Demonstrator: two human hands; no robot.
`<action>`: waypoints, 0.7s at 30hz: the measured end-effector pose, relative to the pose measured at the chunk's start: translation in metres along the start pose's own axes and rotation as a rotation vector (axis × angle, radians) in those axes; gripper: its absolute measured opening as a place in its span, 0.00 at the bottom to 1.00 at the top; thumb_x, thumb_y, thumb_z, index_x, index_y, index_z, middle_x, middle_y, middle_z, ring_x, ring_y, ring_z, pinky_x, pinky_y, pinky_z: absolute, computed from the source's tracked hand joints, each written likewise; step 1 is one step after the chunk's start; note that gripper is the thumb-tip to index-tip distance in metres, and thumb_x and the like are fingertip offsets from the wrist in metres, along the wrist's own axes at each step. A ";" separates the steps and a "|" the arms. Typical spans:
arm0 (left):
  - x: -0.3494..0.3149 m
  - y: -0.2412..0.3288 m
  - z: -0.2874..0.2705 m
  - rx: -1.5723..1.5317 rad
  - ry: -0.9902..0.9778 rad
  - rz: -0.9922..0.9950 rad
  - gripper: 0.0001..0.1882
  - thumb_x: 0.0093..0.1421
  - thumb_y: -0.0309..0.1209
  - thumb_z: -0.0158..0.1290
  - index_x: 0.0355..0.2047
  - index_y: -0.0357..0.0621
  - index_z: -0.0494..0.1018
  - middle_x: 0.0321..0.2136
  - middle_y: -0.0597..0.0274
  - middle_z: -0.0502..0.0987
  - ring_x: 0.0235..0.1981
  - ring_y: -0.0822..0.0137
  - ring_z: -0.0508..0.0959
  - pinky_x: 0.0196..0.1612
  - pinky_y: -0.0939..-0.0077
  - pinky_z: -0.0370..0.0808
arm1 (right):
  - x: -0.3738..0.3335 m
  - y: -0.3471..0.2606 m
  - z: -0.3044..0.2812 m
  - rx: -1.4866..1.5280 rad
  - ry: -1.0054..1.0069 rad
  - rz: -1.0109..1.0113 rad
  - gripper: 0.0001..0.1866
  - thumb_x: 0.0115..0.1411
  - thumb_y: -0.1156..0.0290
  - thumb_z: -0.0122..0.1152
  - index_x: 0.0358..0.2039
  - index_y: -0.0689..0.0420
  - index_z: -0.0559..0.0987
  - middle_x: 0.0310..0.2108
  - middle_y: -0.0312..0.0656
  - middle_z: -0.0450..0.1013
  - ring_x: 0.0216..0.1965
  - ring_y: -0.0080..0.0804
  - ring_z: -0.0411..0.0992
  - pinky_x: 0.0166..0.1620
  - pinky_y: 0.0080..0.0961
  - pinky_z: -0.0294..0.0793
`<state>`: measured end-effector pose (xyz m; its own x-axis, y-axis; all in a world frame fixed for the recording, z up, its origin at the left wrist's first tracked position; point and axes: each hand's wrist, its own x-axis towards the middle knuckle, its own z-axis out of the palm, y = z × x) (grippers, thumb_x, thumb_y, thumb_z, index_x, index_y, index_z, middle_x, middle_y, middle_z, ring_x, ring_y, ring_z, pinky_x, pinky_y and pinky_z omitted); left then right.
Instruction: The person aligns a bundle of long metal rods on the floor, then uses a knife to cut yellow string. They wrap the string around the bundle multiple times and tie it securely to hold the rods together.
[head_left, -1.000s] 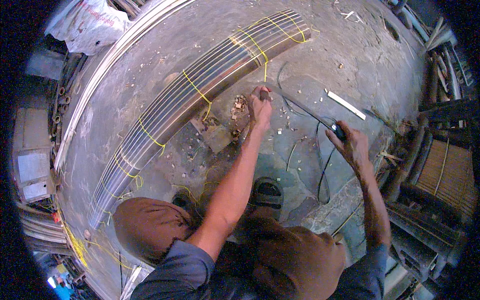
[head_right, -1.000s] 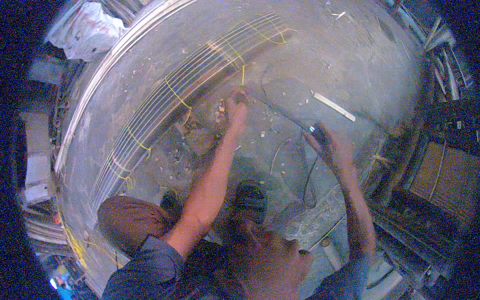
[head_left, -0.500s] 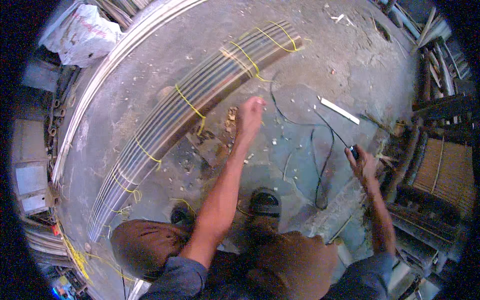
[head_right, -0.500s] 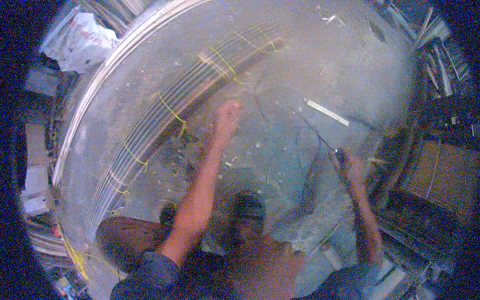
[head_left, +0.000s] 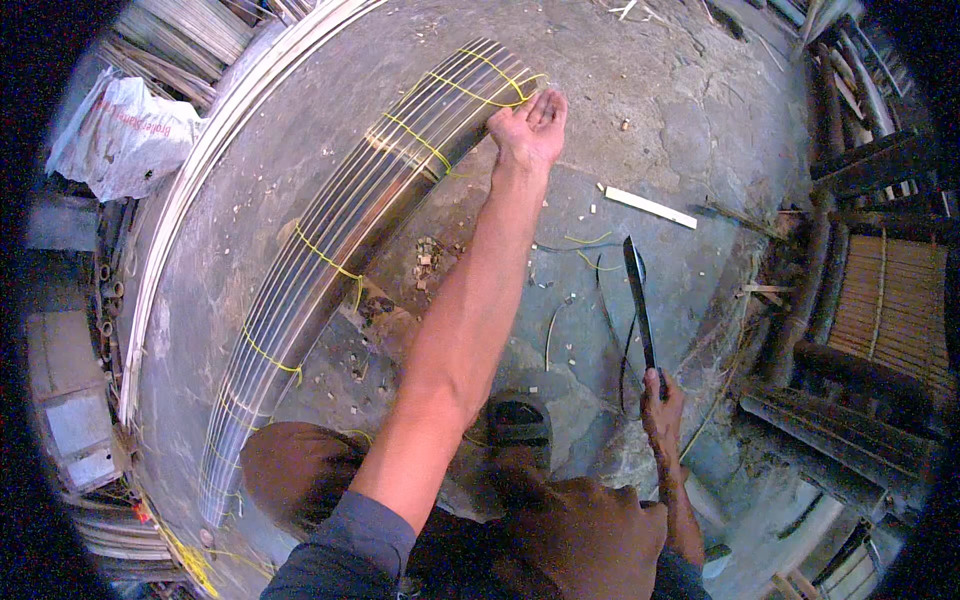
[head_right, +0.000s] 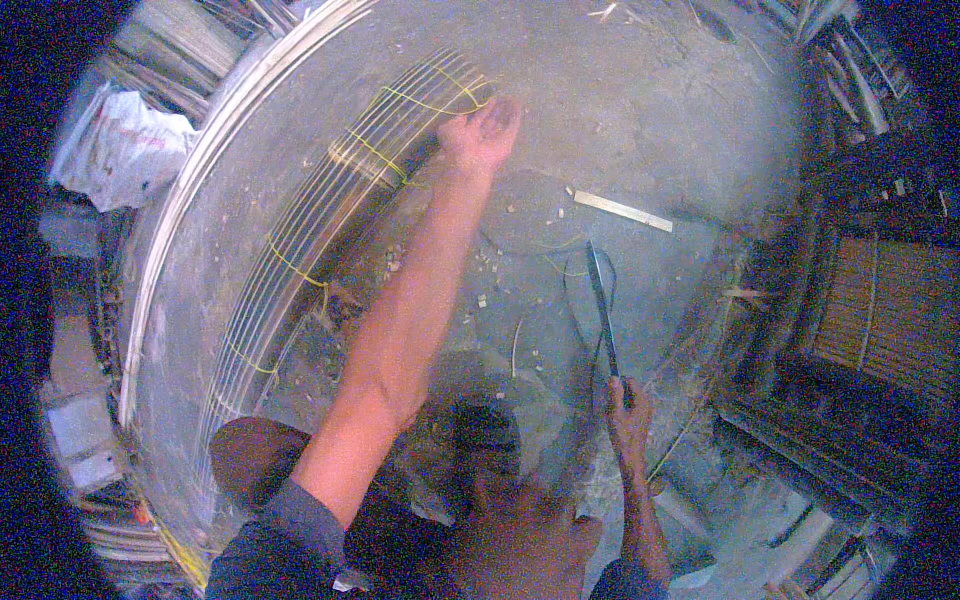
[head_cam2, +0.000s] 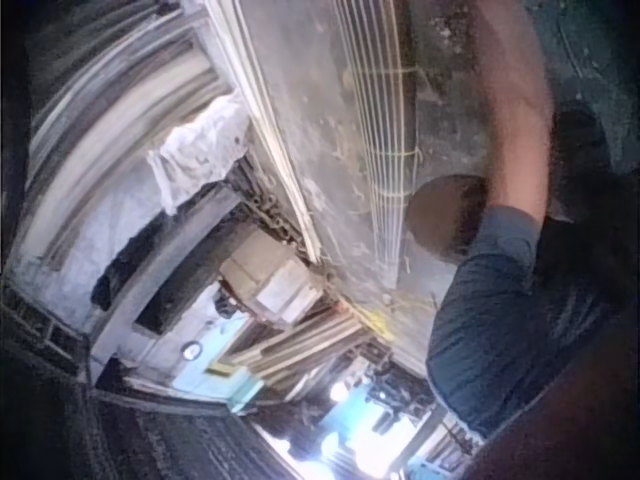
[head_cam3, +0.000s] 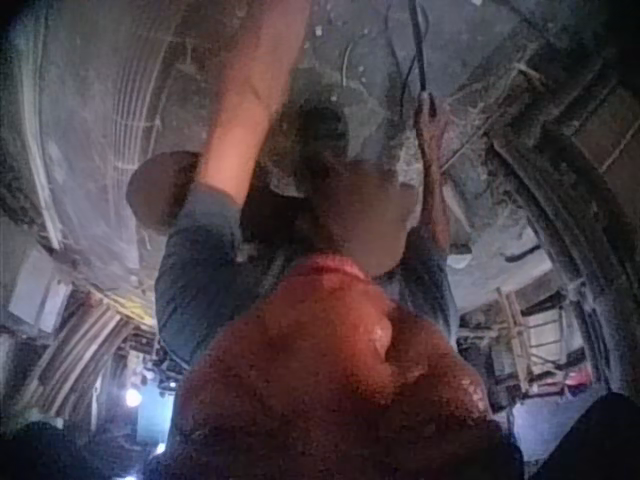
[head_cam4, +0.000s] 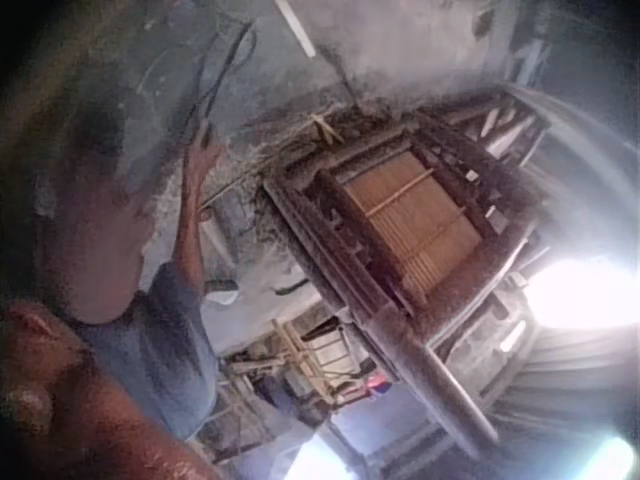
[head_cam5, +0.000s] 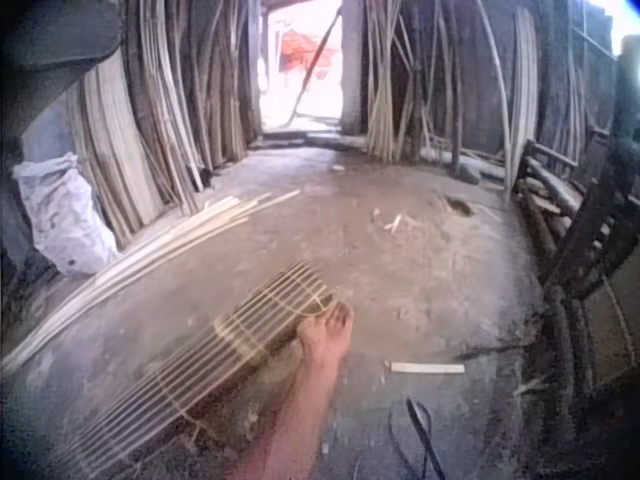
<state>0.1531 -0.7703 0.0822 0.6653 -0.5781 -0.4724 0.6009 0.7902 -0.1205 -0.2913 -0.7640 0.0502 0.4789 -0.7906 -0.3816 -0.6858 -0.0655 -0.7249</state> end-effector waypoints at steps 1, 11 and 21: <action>0.001 -0.002 0.000 -0.061 -0.040 -0.005 0.31 0.67 0.46 0.34 0.57 0.27 0.55 0.56 0.48 0.62 0.58 0.55 0.64 0.61 0.56 0.64 | -0.004 -0.001 0.002 -0.023 0.029 -0.025 0.22 0.65 0.51 0.51 0.24 0.57 0.70 0.16 0.29 0.59 0.18 0.18 0.56 0.22 0.22 0.54; 0.000 -0.005 -0.008 -0.350 -0.332 -0.059 0.38 0.65 0.52 0.32 0.61 0.27 0.51 0.60 0.45 0.61 0.59 0.52 0.65 0.60 0.52 0.65 | -0.013 0.021 0.010 0.028 -0.001 0.099 0.19 0.66 0.54 0.51 0.24 0.55 0.70 0.14 0.27 0.58 0.15 0.17 0.55 0.18 0.21 0.52; -0.013 -0.010 -0.007 -0.213 -0.349 0.029 0.48 0.55 0.59 0.47 0.61 0.28 0.51 0.58 0.43 0.60 0.59 0.53 0.64 0.61 0.55 0.66 | -0.020 0.034 0.019 0.036 0.004 0.134 0.20 0.65 0.53 0.52 0.24 0.57 0.71 0.16 0.29 0.62 0.17 0.19 0.58 0.20 0.21 0.55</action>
<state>0.1358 -0.7692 0.0833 0.8131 -0.5604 -0.1576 0.4990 0.8103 -0.3072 -0.3138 -0.7385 0.0227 0.3825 -0.7930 -0.4742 -0.7231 0.0626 -0.6879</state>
